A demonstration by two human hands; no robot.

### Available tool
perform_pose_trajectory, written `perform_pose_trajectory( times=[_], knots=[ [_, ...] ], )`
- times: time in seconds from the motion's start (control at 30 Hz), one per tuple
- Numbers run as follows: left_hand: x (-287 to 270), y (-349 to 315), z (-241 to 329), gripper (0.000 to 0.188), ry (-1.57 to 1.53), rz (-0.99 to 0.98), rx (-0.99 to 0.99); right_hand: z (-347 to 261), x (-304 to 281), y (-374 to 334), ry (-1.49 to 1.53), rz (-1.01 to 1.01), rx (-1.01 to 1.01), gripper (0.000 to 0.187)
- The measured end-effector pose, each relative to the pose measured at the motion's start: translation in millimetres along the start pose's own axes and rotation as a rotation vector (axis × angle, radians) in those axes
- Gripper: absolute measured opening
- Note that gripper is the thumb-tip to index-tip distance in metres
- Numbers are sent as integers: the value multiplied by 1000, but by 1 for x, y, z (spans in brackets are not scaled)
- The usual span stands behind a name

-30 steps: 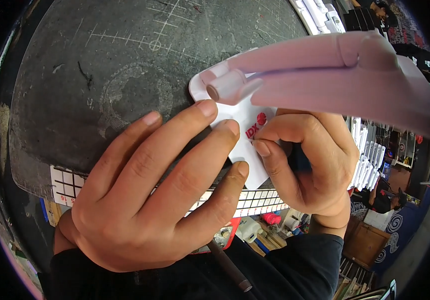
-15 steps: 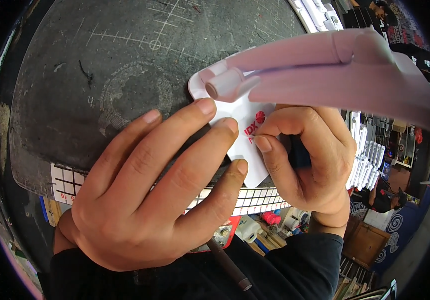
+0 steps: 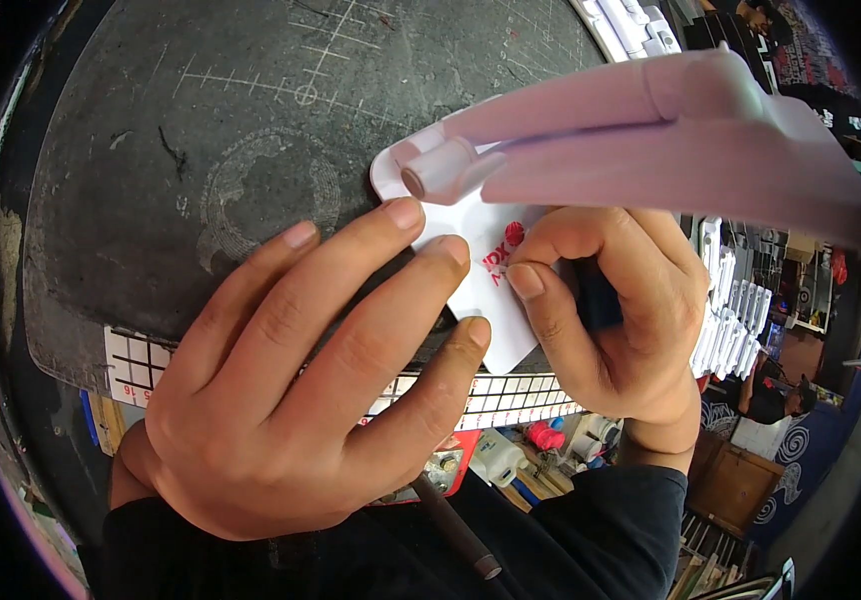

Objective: The recorder is assembling and cleaning white plastic promotional stands by applying stickers and wiping them with a blue cloth.

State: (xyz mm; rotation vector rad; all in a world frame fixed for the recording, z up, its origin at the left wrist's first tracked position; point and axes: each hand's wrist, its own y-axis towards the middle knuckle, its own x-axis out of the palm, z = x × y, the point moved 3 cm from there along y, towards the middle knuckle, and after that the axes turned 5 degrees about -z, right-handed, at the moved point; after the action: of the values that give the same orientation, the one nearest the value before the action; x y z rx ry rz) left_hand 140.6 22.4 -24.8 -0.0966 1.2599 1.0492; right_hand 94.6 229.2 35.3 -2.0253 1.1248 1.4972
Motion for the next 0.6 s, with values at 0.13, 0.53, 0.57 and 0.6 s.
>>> perform_pose_trajectory(
  times=[0.13,0.53,0.57,0.6],
  knots=[
    [-1,0,-1,39,-10,-5,-6,1,0,0,23,-1,17,10],
    [-3,1,-1,39,-1,-36,-9,5,-2,2,47,1,22,8],
    [-3,1,-1,39,1,-39,-10,5,-2,2,55,-10,42,8],
    [-3,1,-1,39,10,-44,-5,4,-2,2,53,-1,32,8]
  ],
)
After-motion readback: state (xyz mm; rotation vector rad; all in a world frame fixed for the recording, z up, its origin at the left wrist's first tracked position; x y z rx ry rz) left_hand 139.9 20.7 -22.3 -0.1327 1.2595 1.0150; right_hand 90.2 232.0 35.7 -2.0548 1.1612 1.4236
